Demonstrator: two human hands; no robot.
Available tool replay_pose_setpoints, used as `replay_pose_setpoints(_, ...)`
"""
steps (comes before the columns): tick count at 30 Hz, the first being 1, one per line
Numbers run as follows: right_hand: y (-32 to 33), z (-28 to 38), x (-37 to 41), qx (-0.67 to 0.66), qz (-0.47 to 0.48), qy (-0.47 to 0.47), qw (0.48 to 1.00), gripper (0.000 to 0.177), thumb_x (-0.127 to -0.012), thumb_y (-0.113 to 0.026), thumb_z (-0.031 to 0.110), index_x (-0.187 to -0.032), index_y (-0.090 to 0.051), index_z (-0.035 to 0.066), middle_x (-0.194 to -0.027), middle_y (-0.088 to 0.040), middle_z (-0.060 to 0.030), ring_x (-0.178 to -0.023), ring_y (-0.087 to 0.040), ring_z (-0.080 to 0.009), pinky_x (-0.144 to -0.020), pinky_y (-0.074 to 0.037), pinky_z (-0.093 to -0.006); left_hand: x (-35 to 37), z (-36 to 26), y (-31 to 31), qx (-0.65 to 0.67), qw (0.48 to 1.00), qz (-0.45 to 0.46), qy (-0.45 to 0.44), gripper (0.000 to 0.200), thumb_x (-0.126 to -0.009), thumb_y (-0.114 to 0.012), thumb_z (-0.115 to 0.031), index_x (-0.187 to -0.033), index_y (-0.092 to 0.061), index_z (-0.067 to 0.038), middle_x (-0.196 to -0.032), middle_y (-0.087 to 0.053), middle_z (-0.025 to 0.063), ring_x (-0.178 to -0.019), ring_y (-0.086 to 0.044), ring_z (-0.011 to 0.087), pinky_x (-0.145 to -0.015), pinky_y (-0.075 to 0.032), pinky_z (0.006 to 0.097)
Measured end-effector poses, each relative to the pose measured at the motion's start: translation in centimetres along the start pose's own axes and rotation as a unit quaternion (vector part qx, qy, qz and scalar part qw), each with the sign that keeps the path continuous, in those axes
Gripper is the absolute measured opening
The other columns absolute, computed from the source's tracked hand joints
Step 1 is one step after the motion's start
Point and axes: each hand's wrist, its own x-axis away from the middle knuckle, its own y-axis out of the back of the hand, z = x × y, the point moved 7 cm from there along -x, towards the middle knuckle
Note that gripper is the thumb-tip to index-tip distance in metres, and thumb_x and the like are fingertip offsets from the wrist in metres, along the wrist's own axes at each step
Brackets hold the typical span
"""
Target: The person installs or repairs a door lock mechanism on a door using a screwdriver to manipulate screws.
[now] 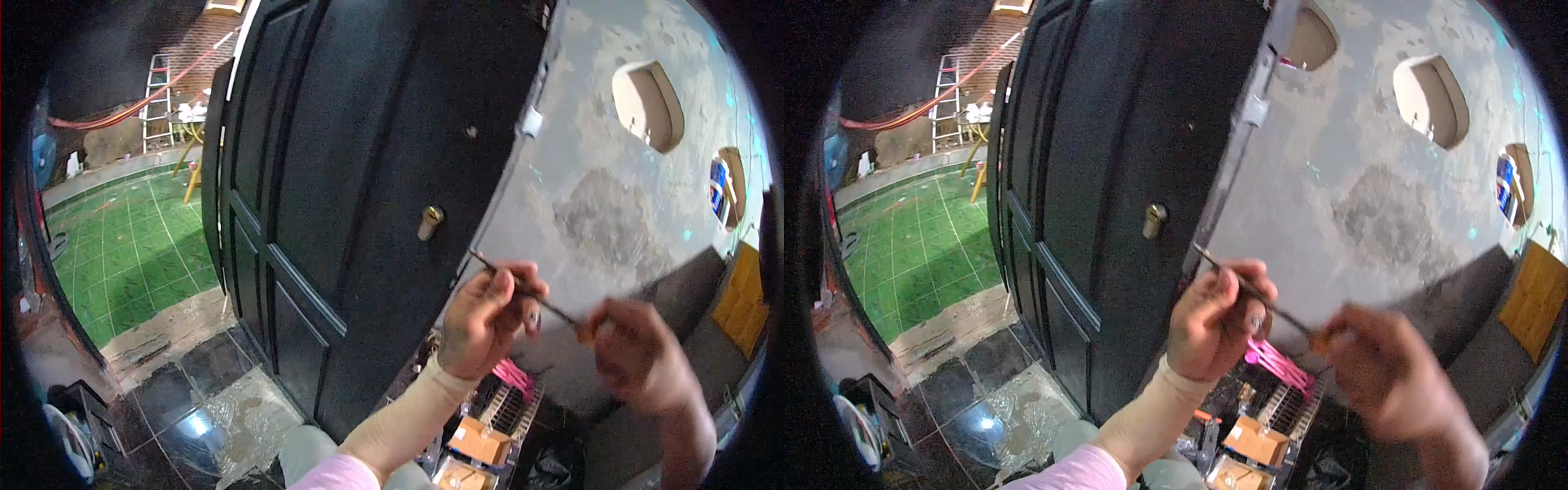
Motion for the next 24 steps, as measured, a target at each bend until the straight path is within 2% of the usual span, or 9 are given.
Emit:
replay_pose_setpoints(5, 0.3, -0.6, -0.5, -0.035, 0.043, -0.002, 0.998, 0.02, -0.101, -0.059, 0.021, -0.108, -0.058, 0.002, -0.068, -0.046, -0.0005, -0.061, -0.047, -0.0115, -0.054, -0.04, -0.0279, -0.4, 0.4, 0.5, -0.026, 0.998, -0.023, -0.057, 0.028, -0.106, -0.051, -0.023, -0.117, -0.062, 0.0, -0.099, -0.07, 0.0149, -0.068, -0.062, 0.0134, -0.066, -0.052, 0.0312)
replay_pose_setpoints(6, 1.2, 0.8, -0.2, 0.191, -0.044, 0.126, 0.972, 0.022, -0.098, -0.062, 0.019, -0.109, -0.058, 0.001, -0.071, -0.046, -0.0023, -0.063, -0.048, -0.0134, -0.055, -0.041, -0.0295, -0.6, 0.4, 0.6, -0.036, 0.997, -0.029, -0.06, 0.027, -0.105, -0.052, -0.023, -0.116, -0.063, 0.0, -0.098, -0.07, 0.0146, -0.068, -0.062, 0.0133, -0.066, -0.052, 0.0313)
replay_pose_setpoints(8, -0.6, 2.4, 2.5, 0.582, -0.193, 0.342, 0.712, 0.026, -0.092, -0.067, 0.017, -0.11, -0.057, 0.0, -0.077, -0.046, -0.0059, -0.068, -0.049, -0.0174, -0.058, -0.043, -0.0328, -0.6, 0.1, 0.9, -0.04, 0.996, -0.038, -0.068, 0.026, -0.105, -0.052, -0.023, -0.114, -0.064, -0.001, -0.097, -0.071, 0.0143, -0.068, -0.062, 0.0133, -0.065, -0.052, 0.0314)
replay_pose_setpoints(9, -1.3, 2.1, 2.5, 0.627, -0.179, 0.347, 0.674, 0.041, -0.082, -0.073, 0.017, -0.114, -0.057, -0.003, -0.084, -0.046, -0.0092, -0.073, -0.051, -0.0222, -0.062, -0.045, -0.0367, -0.7, 0.2, 0.8, -0.037, 0.996, -0.036, -0.068, 0.026, -0.105, -0.052, -0.023, -0.113, -0.064, -0.001, -0.097, -0.071, 0.0142, -0.069, -0.062, 0.0134, -0.065, -0.052, 0.0314)
replay_pose_setpoints(12, -2.4, 0.8, 1.0, 0.65, -0.175, 0.373, 0.639, 0.051, -0.08, -0.076, 0.019, -0.12, -0.056, -0.005, -0.082, -0.046, -0.0079, -0.072, -0.05, -0.0214, -0.063, -0.045, -0.0364, -0.8, 0.3, 0.9, -0.043, 0.996, -0.054, -0.055, 0.022, -0.104, -0.055, -0.021, -0.11, -0.066, -0.003, -0.097, -0.071, 0.0145, -0.07, -0.064, 0.0139, -0.065, -0.053, 0.0321)
replay_pose_setpoints(17, -2.3, 0.6, 1.7, 0.621, -0.191, 0.396, 0.649, 0.044, -0.085, -0.073, 0.013, -0.122, -0.058, -0.004, -0.082, -0.054, -0.0108, -0.067, -0.052, -0.0222, -0.057, -0.045, -0.0371, -0.6, 0.3, 0.9, -0.013, 0.999, -0.034, -0.036, 0.022, -0.103, -0.057, -0.02, -0.113, -0.064, -0.003, -0.099, -0.071, 0.0154, -0.07, -0.064, 0.015, -0.066, -0.055, 0.0332)
replay_pose_setpoints(20, -1.1, -1.2, -0.1, 0.261, -0.084, 0.199, 0.941, 0.03, -0.094, -0.066, 0.019, -0.116, -0.061, -0.001, -0.076, -0.055, -0.0096, -0.061, -0.052, -0.0189, -0.054, -0.043, -0.0344, -0.6, 0.2, 0.9, 0.025, 0.999, -0.005, -0.027, 0.024, -0.103, -0.058, -0.022, -0.115, -0.063, -0.002, -0.097, -0.07, 0.0142, -0.07, -0.064, 0.015, -0.067, -0.055, 0.0331)
replay_pose_setpoints(22, -0.7, -2.3, -0.7, -0.026, -0.041, 0.029, 0.998, 0.027, -0.101, -0.059, 0.025, -0.11, -0.063, 0.0, -0.071, -0.056, -0.0081, -0.055, -0.051, -0.0172, -0.051, -0.042, -0.0322, -0.4, 0.5, 0.3, 0.034, 0.999, -0.009, -0.02, 0.026, -0.103, -0.058, -0.023, -0.117, -0.062, -0.002, -0.095, -0.069, 0.013, -0.069, -0.062, 0.0141, -0.066, -0.055, 0.0325)
replay_pose_setpoints(24, -0.8, -3.4, -0.7, -0.193, 0.061, -0.109, 0.973, 0.034, -0.103, -0.057, 0.031, -0.112, -0.06, -0.002, -0.073, -0.057, -0.0069, -0.055, -0.051, -0.0166, -0.052, -0.043, -0.0313, -0.4, 0.5, 0.6, 0.015, 0.997, 0.012, -0.079, 0.026, -0.102, -0.058, -0.023, -0.117, -0.062, -0.002, -0.096, -0.069, 0.0131, -0.067, -0.061, 0.0131, -0.065, -0.055, 0.032)
